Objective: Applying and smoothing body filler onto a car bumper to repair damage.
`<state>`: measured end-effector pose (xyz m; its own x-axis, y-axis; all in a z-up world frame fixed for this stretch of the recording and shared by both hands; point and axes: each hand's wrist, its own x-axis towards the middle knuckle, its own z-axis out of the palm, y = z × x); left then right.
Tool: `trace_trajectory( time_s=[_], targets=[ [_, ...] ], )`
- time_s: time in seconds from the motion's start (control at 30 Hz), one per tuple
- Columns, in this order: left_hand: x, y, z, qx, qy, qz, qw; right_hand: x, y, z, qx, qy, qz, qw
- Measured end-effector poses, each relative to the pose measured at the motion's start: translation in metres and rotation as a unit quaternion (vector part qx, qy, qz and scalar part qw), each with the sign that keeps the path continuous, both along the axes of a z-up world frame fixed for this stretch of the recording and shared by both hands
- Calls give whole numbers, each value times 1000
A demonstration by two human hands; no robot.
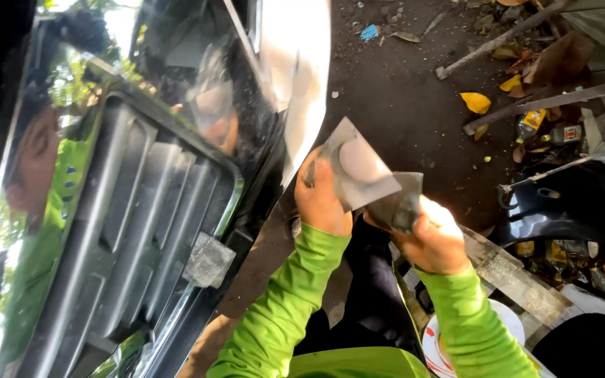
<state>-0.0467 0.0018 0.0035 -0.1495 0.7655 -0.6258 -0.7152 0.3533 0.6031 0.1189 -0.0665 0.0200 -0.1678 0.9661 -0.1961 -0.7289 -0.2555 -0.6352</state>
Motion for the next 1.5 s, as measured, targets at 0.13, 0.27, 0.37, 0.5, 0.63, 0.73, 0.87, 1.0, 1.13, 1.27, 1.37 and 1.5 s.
trace_trajectory(
  time_s=[0.13,0.27,0.37,0.5,0.63,0.73,0.87,1.0,1.13,1.27,1.37,1.5],
  targets=[
    [-18,-10,6,151,122,-6,981,7,-26,-11,-71,-62,10,995],
    [-1,-64,-25,152,43,-112,981,10,-27,1,-132,-137,-202,961],
    [-5,-80,-7,147,15,-172,974,24,-22,-4,-134,126,-355,916],
    [-20,-81,-22,121,10,-161,979,15,-1,21,-41,219,-187,957],
    [-39,-64,-32,122,83,-62,987,24,-2,-2,-15,-148,-105,983],
    [-48,-65,-28,156,134,-23,978,9,3,5,156,-394,-15,906],
    [-54,-75,-17,203,185,-49,960,-24,12,27,304,-627,44,716],
    [-63,-90,0,231,261,-86,933,-40,10,21,375,-617,104,683],
    [-78,-107,-15,217,268,-21,938,-40,7,19,406,-585,137,689],
    [-86,-96,-5,253,284,148,913,-24,-9,-37,246,-354,196,881],
    [-97,-87,21,235,177,138,946,-28,-17,-50,-98,183,96,973],
    [-111,-114,10,190,125,137,964,-30,3,-48,-77,145,109,980]
  ],
)
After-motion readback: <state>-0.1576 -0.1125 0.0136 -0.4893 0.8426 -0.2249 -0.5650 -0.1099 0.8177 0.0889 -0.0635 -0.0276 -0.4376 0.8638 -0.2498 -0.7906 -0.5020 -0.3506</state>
